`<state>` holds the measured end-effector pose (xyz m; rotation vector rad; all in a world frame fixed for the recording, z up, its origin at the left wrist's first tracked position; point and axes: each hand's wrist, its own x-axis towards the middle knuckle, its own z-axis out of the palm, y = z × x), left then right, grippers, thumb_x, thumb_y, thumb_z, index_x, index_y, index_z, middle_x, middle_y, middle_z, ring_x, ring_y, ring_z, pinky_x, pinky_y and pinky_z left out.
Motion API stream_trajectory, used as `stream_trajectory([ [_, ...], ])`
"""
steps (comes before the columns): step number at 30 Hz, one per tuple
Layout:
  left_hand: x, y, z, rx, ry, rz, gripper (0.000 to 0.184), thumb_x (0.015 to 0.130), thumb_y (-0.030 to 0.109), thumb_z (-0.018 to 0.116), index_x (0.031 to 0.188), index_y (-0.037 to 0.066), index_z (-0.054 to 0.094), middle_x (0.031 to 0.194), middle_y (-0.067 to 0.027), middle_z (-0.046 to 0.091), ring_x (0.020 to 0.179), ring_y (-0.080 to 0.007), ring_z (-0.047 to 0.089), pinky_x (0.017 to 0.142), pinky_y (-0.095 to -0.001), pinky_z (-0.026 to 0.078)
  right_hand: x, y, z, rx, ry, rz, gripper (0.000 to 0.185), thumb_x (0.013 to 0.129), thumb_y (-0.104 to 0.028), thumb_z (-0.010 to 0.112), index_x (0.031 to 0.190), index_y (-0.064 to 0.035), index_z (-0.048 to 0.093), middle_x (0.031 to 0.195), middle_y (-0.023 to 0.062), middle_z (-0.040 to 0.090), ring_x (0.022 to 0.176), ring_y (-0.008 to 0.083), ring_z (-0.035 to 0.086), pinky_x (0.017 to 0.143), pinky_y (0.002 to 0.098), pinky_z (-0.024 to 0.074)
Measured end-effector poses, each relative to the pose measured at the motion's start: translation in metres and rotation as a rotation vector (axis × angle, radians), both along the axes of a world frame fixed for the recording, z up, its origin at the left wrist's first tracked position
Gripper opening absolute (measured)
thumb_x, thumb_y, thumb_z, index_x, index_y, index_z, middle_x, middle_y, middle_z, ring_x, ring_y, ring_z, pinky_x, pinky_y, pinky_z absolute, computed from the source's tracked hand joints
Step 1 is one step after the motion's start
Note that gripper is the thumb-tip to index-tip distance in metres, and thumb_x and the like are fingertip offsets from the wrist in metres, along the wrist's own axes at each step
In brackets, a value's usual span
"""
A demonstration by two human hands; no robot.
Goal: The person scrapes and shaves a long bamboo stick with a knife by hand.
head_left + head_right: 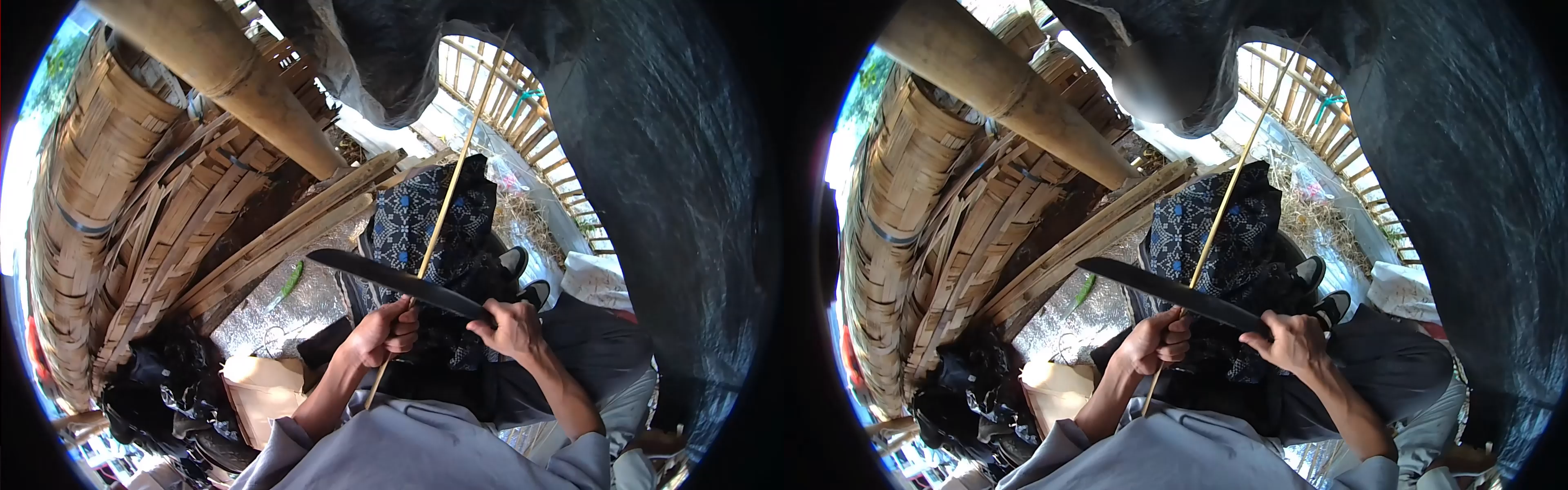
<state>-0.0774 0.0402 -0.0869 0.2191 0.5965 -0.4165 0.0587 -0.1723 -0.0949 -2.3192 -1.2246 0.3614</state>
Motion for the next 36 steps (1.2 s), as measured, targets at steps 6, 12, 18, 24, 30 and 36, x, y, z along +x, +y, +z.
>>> stream_trajectory([
  [6,-0.005,-0.008,0.006,-0.014,0.129,-0.029,0.04,0.098,0.037,0.028,0.065,0.016,0.035,0.053,0.0077,0.018,0.04,-0.0047,0.015,0.035,-0.0207,0.013,0.014,0.008,-0.001,-0.125,-0.028,-0.114,0.044,0.075,-0.049,0.064,0.069,-0.0063,0.056,0.055,0.0139,0.057,0.053,0.0334,0.06,0.048,0.0404,0.047],
  [12,0.001,-0.008,0.004,-0.203,0.119,0.035,0.039,0.098,0.038,0.029,0.067,0.015,0.035,0.052,0.0079,0.017,0.039,-0.0042,0.014,0.034,-0.0202,0.011,0.008,0.005,0.009,-0.146,0.02,-0.017,0.044,0.079,-0.051,0.058,0.07,-0.008,0.056,0.052,0.0137,0.056,0.054,0.0351,0.06,0.049,0.043,0.0474],
  [18,0.002,-0.004,0.003,-0.344,0.08,0.078,0.038,0.098,0.036,0.031,0.067,0.014,0.035,0.051,0.0081,0.016,0.039,-0.0038,0.012,0.033,-0.0206,0.01,0.019,0.008,0.002,-0.13,0.039,-0.157,0.049,0.078,-0.054,0.057,0.068,-0.007,0.06,0.05,0.0162,0.055,0.05,0.0339,0.059,0.045,0.0408,0.0476],
  [24,0.0,0.0,0.003,-0.414,0.078,0.116,0.038,0.098,0.036,0.031,0.067,0.013,0.035,0.05,0.0078,0.016,0.038,-0.0042,0.011,0.033,-0.0211,0.01,0.018,0.009,-0.004,-0.093,0.002,-0.123,0.045,0.075,-0.053,0.061,0.069,-0.0085,0.062,0.047,0.0137,0.054,0.047,0.0322,0.058,0.044,0.0389,0.0476],
  [30,0.006,-0.004,0.009,-0.336,0.111,0.109,0.038,0.098,0.036,0.03,0.068,0.013,0.037,0.05,0.0075,0.017,0.038,-0.0045,0.011,0.033,-0.0208,0.01,0.007,0.005,0.002,-0.046,0.031,0.017,0.044,0.077,-0.051,0.061,0.068,-0.0076,0.061,0.047,0.0129,0.055,0.05,0.0334,0.059,0.046,0.0412,0.0483],
  [36,0.005,-0.003,0.015,-0.115,0.14,0.032,0.038,0.098,0.036,0.031,0.067,0.014,0.037,0.049,0.0077,0.017,0.037,-0.0043,0.012,0.032,-0.0203,0.009,0.022,0.012,-0.007,-0.105,0.046,-0.207,0.043,0.079,-0.049,0.06,0.067,-0.0072,0.061,0.048,0.0144,0.054,0.05,0.0335,0.059,0.047,0.0408,0.048],
])
